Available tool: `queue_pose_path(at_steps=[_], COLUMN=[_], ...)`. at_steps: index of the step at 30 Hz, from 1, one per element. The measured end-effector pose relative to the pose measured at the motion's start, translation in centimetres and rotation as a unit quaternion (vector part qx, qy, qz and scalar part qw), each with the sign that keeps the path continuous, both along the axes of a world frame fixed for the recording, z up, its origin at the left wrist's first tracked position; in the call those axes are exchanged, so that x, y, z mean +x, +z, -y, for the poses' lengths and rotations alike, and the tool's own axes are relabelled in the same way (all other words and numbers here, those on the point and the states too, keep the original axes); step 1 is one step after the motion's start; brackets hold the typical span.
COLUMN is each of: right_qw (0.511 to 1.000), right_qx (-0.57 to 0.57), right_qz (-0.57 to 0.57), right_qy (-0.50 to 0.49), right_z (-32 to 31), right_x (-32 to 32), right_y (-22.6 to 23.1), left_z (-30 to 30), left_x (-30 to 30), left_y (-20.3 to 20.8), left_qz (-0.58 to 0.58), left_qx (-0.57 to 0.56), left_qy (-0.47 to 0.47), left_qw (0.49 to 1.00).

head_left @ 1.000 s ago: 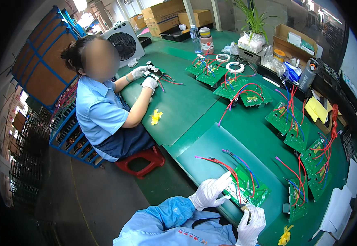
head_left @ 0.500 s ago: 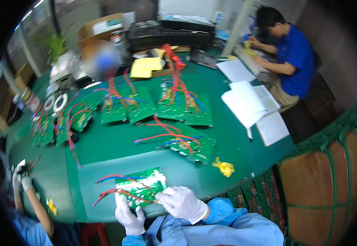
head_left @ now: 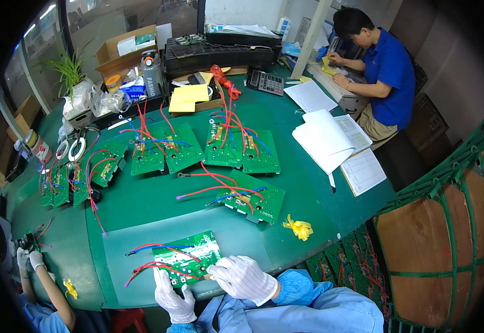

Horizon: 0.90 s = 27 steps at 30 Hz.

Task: Assembling electronic components, capacitors, and heatsinks onto printed circuit boards at a factory workstation.

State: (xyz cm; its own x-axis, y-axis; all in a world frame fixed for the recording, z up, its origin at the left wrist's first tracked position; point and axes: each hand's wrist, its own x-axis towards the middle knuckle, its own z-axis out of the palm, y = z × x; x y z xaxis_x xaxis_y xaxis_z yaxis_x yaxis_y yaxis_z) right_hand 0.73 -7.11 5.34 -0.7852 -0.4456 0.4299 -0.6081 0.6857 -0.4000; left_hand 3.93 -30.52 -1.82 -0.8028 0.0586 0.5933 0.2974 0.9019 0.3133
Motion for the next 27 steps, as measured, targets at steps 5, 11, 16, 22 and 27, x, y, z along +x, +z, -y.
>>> queue_pose_path(at_steps=[5, 11, 16, 22, 27], right_qw=[1.000, 1.000, 0.999, 0.997, 1.000], right_qx=[0.002, -0.007, -0.029, -0.071, -0.002], right_qz=[-0.009, -0.006, 0.016, 0.011, 0.023], right_qy=[-0.002, -0.001, 0.005, 0.008, -0.010], right_z=[-0.3, -0.4, -0.4, 0.0, 0.1], right_x=[-0.1, -0.1, -0.3, -1.0, -0.5], right_y=[0.2, 0.1, 0.2, 2.3, 2.8], left_z=[-0.3, -0.3, -0.5, -0.3, -0.2], left_x=[-0.2, -0.2, -0.3, -0.1, 0.0], left_y=[0.1, -0.1, 0.3, 0.2, 0.1], left_qz=[0.004, 0.005, 0.003, 0.006, 0.004], left_qx=[0.006, 0.011, 0.019, 0.016, 0.011], left_qy=[-0.002, -0.008, -0.014, -0.010, -0.007], left_qw=[1.000, 1.000, 1.000, 1.000, 1.000])
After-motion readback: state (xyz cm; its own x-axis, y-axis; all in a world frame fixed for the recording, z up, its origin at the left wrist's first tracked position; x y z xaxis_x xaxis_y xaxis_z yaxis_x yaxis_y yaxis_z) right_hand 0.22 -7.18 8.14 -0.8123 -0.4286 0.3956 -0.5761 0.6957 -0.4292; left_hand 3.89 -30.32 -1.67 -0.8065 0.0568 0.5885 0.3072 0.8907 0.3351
